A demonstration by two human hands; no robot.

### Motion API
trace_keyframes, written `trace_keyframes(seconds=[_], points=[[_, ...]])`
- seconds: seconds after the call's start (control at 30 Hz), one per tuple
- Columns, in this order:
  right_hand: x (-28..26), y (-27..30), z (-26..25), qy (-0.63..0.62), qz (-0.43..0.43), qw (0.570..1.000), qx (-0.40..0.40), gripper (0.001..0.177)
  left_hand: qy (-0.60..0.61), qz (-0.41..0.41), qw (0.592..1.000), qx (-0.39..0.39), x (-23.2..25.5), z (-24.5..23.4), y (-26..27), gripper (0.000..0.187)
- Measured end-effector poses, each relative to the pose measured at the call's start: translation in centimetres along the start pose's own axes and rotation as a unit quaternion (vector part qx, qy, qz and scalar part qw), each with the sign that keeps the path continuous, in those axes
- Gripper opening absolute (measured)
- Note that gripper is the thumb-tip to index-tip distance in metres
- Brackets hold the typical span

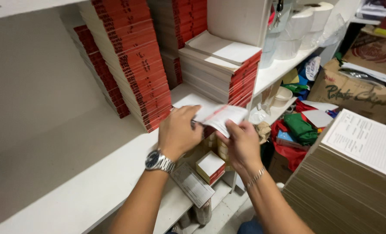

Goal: The person organizes small white paper packets on a white shelf. They pick up packets, flip them over, and place them back into stacks. The person also handles a yellow paper document, flipping through its pages before placing it back.

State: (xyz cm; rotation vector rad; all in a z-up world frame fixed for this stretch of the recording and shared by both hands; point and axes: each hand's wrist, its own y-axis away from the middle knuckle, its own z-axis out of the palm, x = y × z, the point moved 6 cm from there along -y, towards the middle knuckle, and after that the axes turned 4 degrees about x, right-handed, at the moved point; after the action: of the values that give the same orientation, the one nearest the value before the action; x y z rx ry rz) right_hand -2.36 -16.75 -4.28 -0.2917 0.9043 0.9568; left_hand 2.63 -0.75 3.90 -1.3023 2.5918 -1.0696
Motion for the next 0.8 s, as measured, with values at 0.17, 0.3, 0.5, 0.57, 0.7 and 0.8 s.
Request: trace_keyframes(seconds=[0.17, 0.3, 0.5, 0.57, 0.7, 0.8], points=[[1.3, 1.6, -1.0, -0.042, -0.005, 0.997, 0.070, 0.030, 0.002, -0.069, 0.998, -0.003, -2.9, 1.0, 1.2, 0.052], [2.6, -0.6, -0.1, 0.034, 0.000, 0.998, 0.044, 0.030, 0.010, -0.017, 1.000, -0.004, -2.1, 1.5, 1.2, 0.052], [0.8, -0.8, -0.3, 0.104, -0.009, 0.994, 0.035, 0.027, 0.007, 0.026, 0.999, 0.019, -1.1, 1.7, 0.5, 0.052], [0.9, -0.9, -0.6, 0.111, -0.016, 0.993, 0.035, 0.023, 0.002, 0.016, 1.000, 0.019, -1.8, 2.1, 0.4, 0.051], [1.2, 0.2, 0.8, 0.125, 0.021, 0.992, -0.018, 0.026, 0.038, -0.005, 0.999, -0.012, -1.3, 1.7, 0.6, 0.044], [1.4, -0.8, 1.8, 0.156, 0.010, 0.984, -0.080, 0.041, 0.055, -0.012, 0.998, -0.010, -0.6, 0.9, 0.3, 0.040]])
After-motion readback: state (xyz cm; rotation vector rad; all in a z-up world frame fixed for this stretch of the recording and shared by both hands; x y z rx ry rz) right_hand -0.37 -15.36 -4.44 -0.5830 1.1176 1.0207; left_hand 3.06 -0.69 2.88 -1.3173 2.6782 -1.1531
